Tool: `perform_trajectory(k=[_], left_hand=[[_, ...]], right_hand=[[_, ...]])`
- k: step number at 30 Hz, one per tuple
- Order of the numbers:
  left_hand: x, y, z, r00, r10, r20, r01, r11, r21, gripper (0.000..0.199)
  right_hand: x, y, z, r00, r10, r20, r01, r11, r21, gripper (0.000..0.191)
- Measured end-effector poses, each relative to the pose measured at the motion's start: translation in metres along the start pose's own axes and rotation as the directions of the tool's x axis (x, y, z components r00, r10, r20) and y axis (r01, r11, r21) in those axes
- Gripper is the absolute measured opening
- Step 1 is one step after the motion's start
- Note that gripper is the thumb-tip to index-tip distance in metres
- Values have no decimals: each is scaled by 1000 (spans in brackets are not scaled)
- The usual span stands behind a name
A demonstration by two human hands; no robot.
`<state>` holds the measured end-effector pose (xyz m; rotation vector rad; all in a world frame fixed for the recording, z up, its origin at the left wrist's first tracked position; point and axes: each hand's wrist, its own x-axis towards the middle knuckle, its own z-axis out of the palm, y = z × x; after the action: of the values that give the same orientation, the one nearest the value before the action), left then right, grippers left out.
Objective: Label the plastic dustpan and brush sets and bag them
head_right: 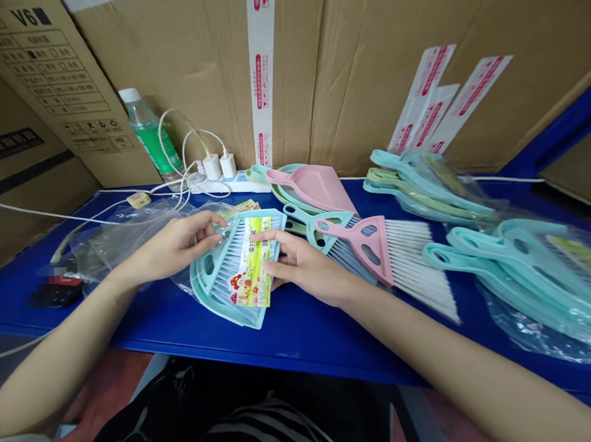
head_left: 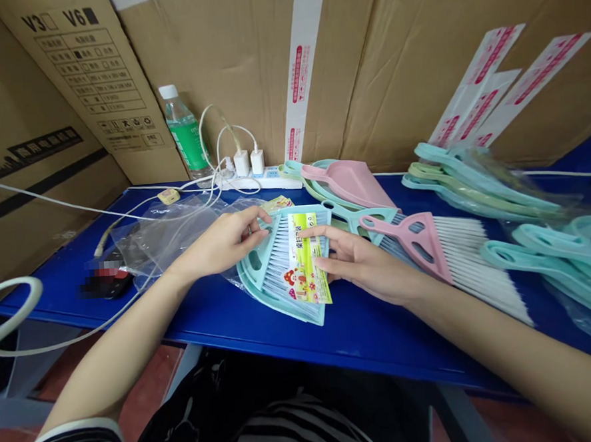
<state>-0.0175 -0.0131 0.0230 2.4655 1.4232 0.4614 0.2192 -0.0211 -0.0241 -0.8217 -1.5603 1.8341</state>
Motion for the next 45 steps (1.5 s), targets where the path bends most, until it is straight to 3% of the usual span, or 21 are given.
perform_trajectory(k=[3,6,8,10,13,20,33,39,45], left_hand=[[1,-2,-3,985,-150,-90,171,933,318,27],[2,-3,-5,923,-344,-172,377,725,576,34],[2,-2,-5,882,-453,-128,425,649,631,38],[3,0,-5,859,-508,-56,419,636,648,39],[3,3,-5,861,-509,-10,384,637,669,39],[4,1,-4,899,-438,-13,336,668,664,41],[2,-5,-6,904,-426,-40,349,679,646,49],[0,-7,-9,887,-457,-62,365,613,701,43],[-1,-10,-12,901,-431,-50,352,657,667,44]], right_hand=[[1,0,-2,1000,18,-19,-18,1000,-8,41],[2,0,-4,999,31,-36,-31,999,-6,41],[2,0,-4,999,32,-41,-31,1000,2,40],[2,-1,-3,999,27,-42,-27,1000,14,38],[1,-2,-3,999,29,-39,-28,999,25,39],[1,-1,-5,998,34,-49,-34,999,2,38],[2,0,-5,998,17,-55,-17,1000,15,42],[3,2,-5,998,51,-42,-48,997,62,50],[4,2,-3,990,105,-95,-96,990,101,47]])
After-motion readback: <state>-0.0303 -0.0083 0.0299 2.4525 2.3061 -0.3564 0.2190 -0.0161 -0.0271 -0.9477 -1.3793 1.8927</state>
